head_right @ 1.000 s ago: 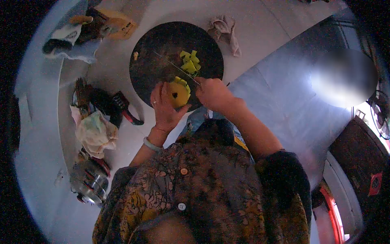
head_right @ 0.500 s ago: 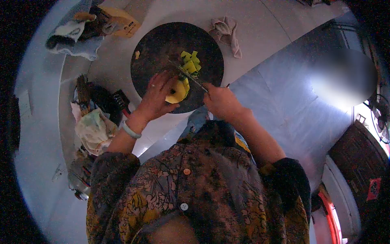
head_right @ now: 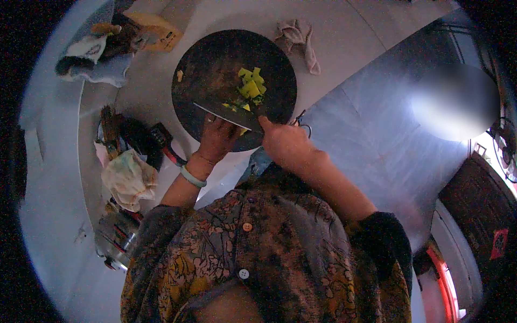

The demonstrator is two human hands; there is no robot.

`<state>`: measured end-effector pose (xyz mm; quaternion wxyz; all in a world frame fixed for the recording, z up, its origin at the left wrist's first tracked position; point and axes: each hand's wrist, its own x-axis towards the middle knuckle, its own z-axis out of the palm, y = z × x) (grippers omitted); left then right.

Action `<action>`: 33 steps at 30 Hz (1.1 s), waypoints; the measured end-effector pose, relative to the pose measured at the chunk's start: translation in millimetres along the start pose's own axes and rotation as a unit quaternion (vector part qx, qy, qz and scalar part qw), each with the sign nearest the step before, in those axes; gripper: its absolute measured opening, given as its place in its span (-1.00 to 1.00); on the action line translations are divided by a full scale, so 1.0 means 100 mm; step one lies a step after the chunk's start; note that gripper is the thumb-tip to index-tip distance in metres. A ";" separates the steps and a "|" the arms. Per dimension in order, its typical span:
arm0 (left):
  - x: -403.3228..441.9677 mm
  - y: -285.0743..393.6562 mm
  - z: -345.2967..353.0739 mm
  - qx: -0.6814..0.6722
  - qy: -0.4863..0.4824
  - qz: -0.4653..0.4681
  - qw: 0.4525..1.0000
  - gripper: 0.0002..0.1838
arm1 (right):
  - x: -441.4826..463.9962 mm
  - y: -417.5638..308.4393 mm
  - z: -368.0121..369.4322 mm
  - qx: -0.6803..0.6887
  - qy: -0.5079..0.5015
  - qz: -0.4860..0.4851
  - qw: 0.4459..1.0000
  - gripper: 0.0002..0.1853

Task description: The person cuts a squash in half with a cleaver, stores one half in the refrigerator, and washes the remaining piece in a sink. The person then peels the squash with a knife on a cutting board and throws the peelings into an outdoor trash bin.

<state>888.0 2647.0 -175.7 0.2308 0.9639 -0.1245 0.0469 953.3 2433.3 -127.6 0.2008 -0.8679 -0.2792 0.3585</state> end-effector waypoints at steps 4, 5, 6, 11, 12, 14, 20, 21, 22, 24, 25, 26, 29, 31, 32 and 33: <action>-0.03 -0.04 0.02 -0.019 -0.005 0.008 1.000 -0.60 | -0.05 -0.06 -0.05 0.036 -0.014 0.013 0.999 -0.49; -0.03 -0.05 0.02 -0.024 0.001 0.009 1.000 -0.60 | -0.05 -0.06 -0.05 0.038 -0.016 0.013 0.999 -0.48; -0.04 -0.06 0.03 -0.023 0.007 0.010 1.000 -0.59 | -0.05 -0.06 -0.05 0.040 -0.018 0.013 0.999 -0.48; -0.07 -0.13 0.05 -0.040 -0.010 0.010 0.999 -0.58 | -0.07 -0.09 -0.06 0.037 -0.026 0.011 0.999 -0.45; -0.07 -0.14 0.06 -0.042 -0.006 0.011 0.999 -0.58 | -0.10 -0.08 -0.04 0.036 -0.012 -0.006 0.999 -0.44; -0.09 -0.14 0.08 -0.051 0.001 0.012 0.999 -0.59 | -0.13 -0.07 -0.03 0.035 -0.005 -0.019 0.999 -0.44; -0.07 -0.15 0.04 -0.048 -0.001 0.022 0.999 -0.62 | -0.08 -0.09 -0.05 -0.021 -0.044 -0.019 0.999 -0.43; -0.06 -0.15 0.05 -0.045 0.001 0.024 0.999 -0.62 | -0.07 -0.10 -0.05 -0.044 -0.053 -0.030 0.997 -0.43; -0.06 -0.15 0.05 -0.043 0.003 0.025 0.999 -0.63 | -0.07 -0.10 -0.05 -0.067 -0.062 -0.041 0.995 -0.43; -0.04 -0.14 0.05 -0.038 0.011 0.031 0.999 -0.63 | -0.04 -0.11 -0.06 -0.018 -0.082 0.000 0.996 -0.42; -0.01 -0.13 0.04 -0.037 0.015 0.035 0.999 -0.64 | -0.01 -0.11 -0.06 0.008 -0.091 0.021 0.996 -0.41; 0.01 -0.12 0.03 -0.035 0.020 0.040 0.998 -0.64 | 0.04 -0.11 -0.04 -0.001 -0.084 0.023 0.996 -0.42; -0.05 -0.16 0.10 -0.047 0.023 0.014 0.999 -0.64 | 0.21 -0.08 -0.03 -0.014 -0.082 0.033 0.996 -0.44; -0.03 -0.15 0.07 -0.050 0.014 0.016 0.999 -0.64 | 0.26 -0.07 -0.12 -0.010 -0.106 0.042 0.993 -0.45; -0.02 -0.15 0.05 -0.052 0.010 0.015 0.999 -0.64 | 0.27 -0.06 -0.11 -0.008 -0.098 0.048 0.994 -0.46; -0.04 -0.18 0.08 -0.051 0.014 0.022 0.998 -0.64 | 0.26 -0.04 -0.09 -0.006 -0.090 0.055 0.994 -0.47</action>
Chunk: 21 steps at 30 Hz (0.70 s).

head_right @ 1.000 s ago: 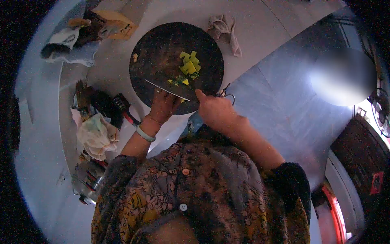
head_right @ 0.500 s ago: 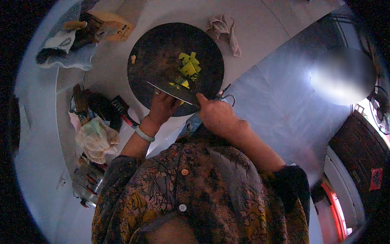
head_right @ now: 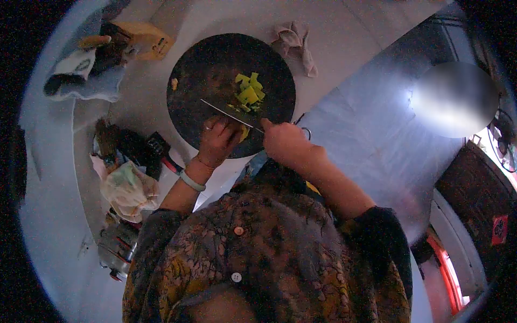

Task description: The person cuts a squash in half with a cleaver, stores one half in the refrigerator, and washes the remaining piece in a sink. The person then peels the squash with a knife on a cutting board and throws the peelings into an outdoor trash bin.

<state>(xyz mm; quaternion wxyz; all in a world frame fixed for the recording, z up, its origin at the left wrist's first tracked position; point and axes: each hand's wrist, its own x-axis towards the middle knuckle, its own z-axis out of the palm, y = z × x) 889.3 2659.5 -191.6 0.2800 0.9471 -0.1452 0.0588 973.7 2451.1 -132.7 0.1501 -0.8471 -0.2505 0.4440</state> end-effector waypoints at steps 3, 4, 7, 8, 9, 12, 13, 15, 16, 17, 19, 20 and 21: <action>-0.04 -0.01 0.05 0.006 0.006 0.014 1.000 -0.64 | -0.14 -0.06 -0.04 0.017 -0.007 0.002 1.000 -0.48; -0.01 0.00 0.03 0.019 0.010 0.013 1.000 -0.64 | -0.16 -0.09 -0.08 0.021 -0.011 -0.004 1.000 -0.47; -0.05 0.00 0.04 0.038 -0.002 0.002 0.999 -0.65 | -0.15 -0.03 -0.02 0.031 0.020 -0.031 0.999 -0.45; -0.05 0.00 0.04 0.041 -0.011 -0.003 0.999 -0.65 | -0.14 -0.03 -0.04 0.023 0.008 -0.030 0.999 -0.45; -0.04 -0.01 0.03 0.031 -0.001 0.002 1.000 -0.65 | -0.14 -0.04 -0.07 0.016 -0.006 -0.028 0.999 -0.44; 0.00 0.01 0.01 0.001 0.016 0.010 1.000 -0.63 | -0.10 -0.03 -0.07 0.010 -0.024 -0.026 0.999 -0.42; 0.01 0.00 0.01 -0.005 0.014 0.007 1.000 -0.63 | -0.08 -0.02 -0.07 0.009 -0.025 -0.026 0.999 -0.41; 0.00 -0.01 0.02 -0.010 0.015 0.005 1.000 -0.62 | -0.07 -0.02 -0.05 0.018 -0.021 -0.019 0.999 -0.40; -0.01 -0.02 0.04 -0.009 0.017 0.007 1.000 -0.61 | -0.07 -0.02 -0.02 0.023 -0.019 -0.015 0.999 -0.40; -0.01 -0.02 0.05 -0.009 0.019 0.011 1.000 -0.61 | -0.02 0.02 0.06 0.000 -0.016 -0.032 0.999 -0.39; 0.00 0.01 0.00 -0.008 0.011 0.009 1.000 -0.62 | 0.11 0.08 0.21 -0.027 -0.013 -0.047 0.998 -0.38; 0.02 0.01 -0.02 -0.005 0.008 0.007 1.000 -0.62 | 0.14 0.06 0.21 -0.032 -0.015 -0.047 0.998 -0.37; 0.02 0.00 -0.02 -0.001 0.007 0.009 1.000 -0.63 | 0.12 0.02 0.17 -0.021 -0.022 -0.028 0.999 -0.36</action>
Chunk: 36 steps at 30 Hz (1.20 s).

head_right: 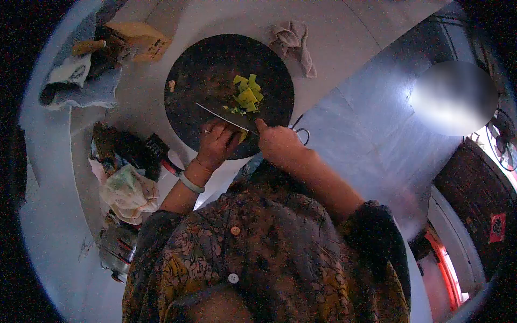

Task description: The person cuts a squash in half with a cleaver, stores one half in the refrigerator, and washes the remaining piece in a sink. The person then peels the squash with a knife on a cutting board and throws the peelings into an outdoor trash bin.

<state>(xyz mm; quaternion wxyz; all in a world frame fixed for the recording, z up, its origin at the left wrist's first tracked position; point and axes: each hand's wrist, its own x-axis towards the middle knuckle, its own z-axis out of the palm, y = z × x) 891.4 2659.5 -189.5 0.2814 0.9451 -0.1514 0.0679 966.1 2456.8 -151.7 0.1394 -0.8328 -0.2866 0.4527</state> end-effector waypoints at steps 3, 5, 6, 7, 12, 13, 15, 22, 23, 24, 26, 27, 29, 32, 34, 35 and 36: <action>-0.01 0.01 0.01 0.006 -0.008 0.001 1.000 -0.65 | -0.05 -0.03 -0.01 0.013 0.007 0.022 1.000 -0.36; -0.05 0.00 0.02 0.009 -0.019 -0.002 1.000 -0.63 | -0.06 -0.03 0.02 0.021 0.024 0.028 0.999 -0.39; -0.06 0.00 0.02 0.010 -0.011 -0.010 1.000 -0.56 | -0.04 -0.01 0.05 0.029 0.034 0.032 0.999 -0.41; -0.09 0.05 0.02 0.009 -0.006 -0.018 1.000 -0.49 | -0.04 0.00 0.07 0.038 0.041 0.037 0.998 -0.43; -0.12 0.36 -0.01 0.045 0.012 -0.149 0.988 -0.12 | -0.07 0.16 -0.04 0.146 0.107 -0.019 0.983 -0.53; -0.13 0.37 0.03 0.043 0.015 -0.167 0.985 -0.09 | -0.09 0.16 -0.08 0.167 0.112 -0.010 0.980 -0.54; -0.11 0.32 0.10 0.020 0.016 -0.171 0.985 -0.07 | -0.15 0.11 -0.18 0.171 0.092 0.008 0.981 -0.54; 0.10 0.02 -0.16 -0.004 -0.118 -0.021 0.993 -0.14 | -0.28 0.16 -0.18 0.174 0.093 0.020 0.980 -0.54; 0.14 0.02 -0.20 0.011 -0.131 0.013 0.991 -0.15 | -0.31 0.16 -0.17 0.171 0.091 0.021 0.981 -0.54; 0.14 0.06 -0.24 0.013 -0.125 0.007 0.992 -0.19 | -0.34 0.16 -0.16 0.167 0.088 0.022 0.982 -0.54; 0.13 0.14 -0.31 0.017 -0.114 -0.003 0.993 -0.27 | -0.37 0.15 -0.18 0.150 0.086 0.021 0.985 -0.54; 0.08 0.15 -0.27 0.015 -0.108 -0.006 0.994 -0.32 | -0.39 0.14 -0.18 0.137 0.083 0.020 0.987 -0.53; -0.03 0.19 -0.13 0.010 -0.096 -0.017 0.995 -0.41 | -0.43 0.12 -0.13 0.100 0.077 0.007 0.992 -0.52; 0.01 0.21 0.01 -0.002 -0.062 -0.021 0.998 -0.52 | -0.46 0.13 -0.07 0.052 0.077 -0.014 0.996 -0.49; 0.00 0.21 0.03 0.007 -0.056 -0.034 0.998 -0.54 | -0.50 0.08 -0.13 0.065 0.066 -0.018 0.996 -0.47; -0.02 0.22 0.04 0.012 -0.054 -0.043 0.998 -0.55 | -0.50 0.08 -0.12 0.067 0.070 -0.018 0.995 -0.46; -0.05 0.20 0.04 0.012 -0.060 -0.040 0.997 -0.56 | -0.50 0.07 -0.12 0.069 0.073 -0.019 0.995 -0.45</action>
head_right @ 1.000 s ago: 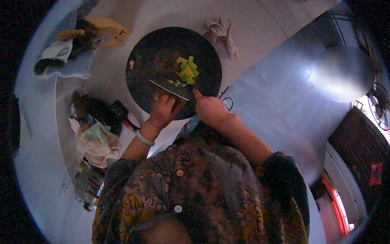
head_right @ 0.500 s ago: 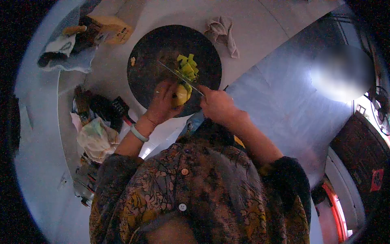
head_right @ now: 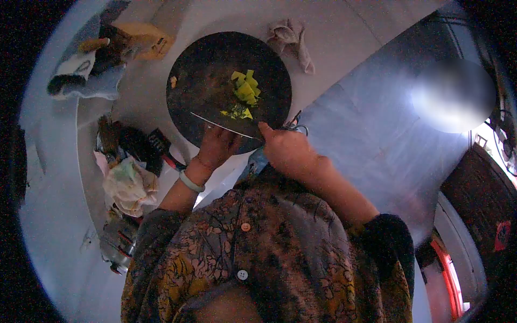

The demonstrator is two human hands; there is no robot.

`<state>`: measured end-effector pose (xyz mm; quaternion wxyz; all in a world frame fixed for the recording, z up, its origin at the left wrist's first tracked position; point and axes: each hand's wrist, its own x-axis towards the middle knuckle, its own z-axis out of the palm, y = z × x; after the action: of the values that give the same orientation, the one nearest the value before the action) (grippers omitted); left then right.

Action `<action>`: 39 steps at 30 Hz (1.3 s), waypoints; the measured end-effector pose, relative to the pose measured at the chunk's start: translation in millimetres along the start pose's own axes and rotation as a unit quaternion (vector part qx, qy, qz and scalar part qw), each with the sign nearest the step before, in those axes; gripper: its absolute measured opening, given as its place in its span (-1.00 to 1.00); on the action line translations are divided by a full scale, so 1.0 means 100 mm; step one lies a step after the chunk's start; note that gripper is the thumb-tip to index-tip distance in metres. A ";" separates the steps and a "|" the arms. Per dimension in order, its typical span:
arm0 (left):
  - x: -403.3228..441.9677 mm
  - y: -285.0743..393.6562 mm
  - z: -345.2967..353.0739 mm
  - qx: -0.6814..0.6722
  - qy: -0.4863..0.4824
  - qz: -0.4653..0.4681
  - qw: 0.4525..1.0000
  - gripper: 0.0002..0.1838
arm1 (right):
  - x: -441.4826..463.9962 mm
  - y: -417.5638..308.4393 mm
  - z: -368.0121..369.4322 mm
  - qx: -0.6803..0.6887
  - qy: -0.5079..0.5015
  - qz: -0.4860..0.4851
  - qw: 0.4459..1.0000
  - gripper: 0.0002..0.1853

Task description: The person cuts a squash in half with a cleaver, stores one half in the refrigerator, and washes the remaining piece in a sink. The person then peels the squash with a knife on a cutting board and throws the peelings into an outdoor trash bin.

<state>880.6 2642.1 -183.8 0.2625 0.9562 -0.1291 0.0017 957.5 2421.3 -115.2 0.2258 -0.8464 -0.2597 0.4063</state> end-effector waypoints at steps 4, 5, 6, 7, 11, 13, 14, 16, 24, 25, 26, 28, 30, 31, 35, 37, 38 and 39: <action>0.00 -0.05 0.01 -0.008 -0.012 0.011 1.000 -0.60 | 0.01 0.02 0.02 -0.045 0.029 -0.042 0.998 -0.46; 0.02 -0.05 0.01 -0.014 -0.013 0.013 1.000 -0.60 | 0.01 0.02 0.01 -0.044 0.026 -0.043 0.998 -0.46; 0.03 -0.04 -0.01 -0.012 -0.012 0.015 1.000 -0.61 | 0.01 0.02 -0.01 -0.044 0.022 -0.046 0.998 -0.46; 0.04 -0.03 -0.02 -0.009 -0.011 0.017 1.000 -0.61 | 0.01 0.02 -0.01 -0.042 0.018 -0.048 0.998 -0.46; 0.02 -0.05 0.02 -0.012 0.001 0.023 1.000 -0.61 | 0.03 0.02 -0.02 -0.063 -0.017 -0.039 0.997 -0.46; 0.04 -0.05 0.01 -0.016 0.012 0.021 1.000 -0.61 | 0.06 0.01 -0.02 -0.080 -0.035 -0.036 0.996 -0.46; 0.05 -0.05 0.01 -0.018 0.019 0.021 0.999 -0.60 | 0.06 0.00 -0.03 -0.081 -0.042 -0.030 0.995 -0.46; 0.06 -0.07 0.02 -0.015 0.025 0.028 0.999 -0.60 | 0.08 -0.08 -0.10 -0.053 -0.042 -0.001 0.998 -0.46; 0.05 -0.13 0.02 -0.036 0.014 0.021 0.999 -0.60 | 0.42 0.07 0.05 -0.049 -0.058 0.045 0.996 -0.42; 0.03 -0.15 0.04 -0.043 0.007 0.019 0.999 -0.60 | 0.40 0.08 0.07 -0.045 -0.062 0.051 0.996 -0.42; 0.00 -0.14 0.06 -0.052 -0.001 0.017 0.998 -0.61 | 0.35 0.06 0.07 -0.041 -0.062 0.042 0.996 -0.42; -0.01 -0.14 0.08 -0.025 0.004 0.027 0.999 -0.62 | 0.27 -0.05 -0.04 -0.036 -0.058 0.019 0.997 -0.42; 0.01 -0.13 0.06 -0.010 0.011 0.028 0.999 -0.62 | 0.20 -0.14 -0.15 -0.042 -0.088 0.035 0.995 -0.42; 0.02 -0.11 0.04 -0.010 0.015 0.026 0.999 -0.62 | 0.20 -0.16 -0.20 -0.046 -0.099 0.042 0.993 -0.43; 0.01 -0.16 0.08 -0.041 0.031 0.043 0.998 -0.63 | 0.26 0.02 -0.02 -0.077 -0.092 0.012 0.993 -0.42; 0.02 -0.16 0.06 -0.037 0.025 0.049 0.998 -0.65 | 0.25 -0.06 -0.17 -0.026 -0.107 0.044 0.993 -0.42; 0.03 -0.15 0.04 -0.034 0.022 0.052 0.998 -0.65 | 0.27 -0.05 -0.15 -0.032 -0.106 0.044 0.993 -0.41; 0.04 -0.15 0.04 -0.036 0.022 0.051 0.998 -0.66 | 0.30 -0.02 -0.11 -0.037 -0.105 0.044 0.993 -0.41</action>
<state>887.6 2651.3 -194.1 0.2988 0.9382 -0.1718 0.0318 981.5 2439.9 -124.9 0.1476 -0.8177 -0.2596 0.4921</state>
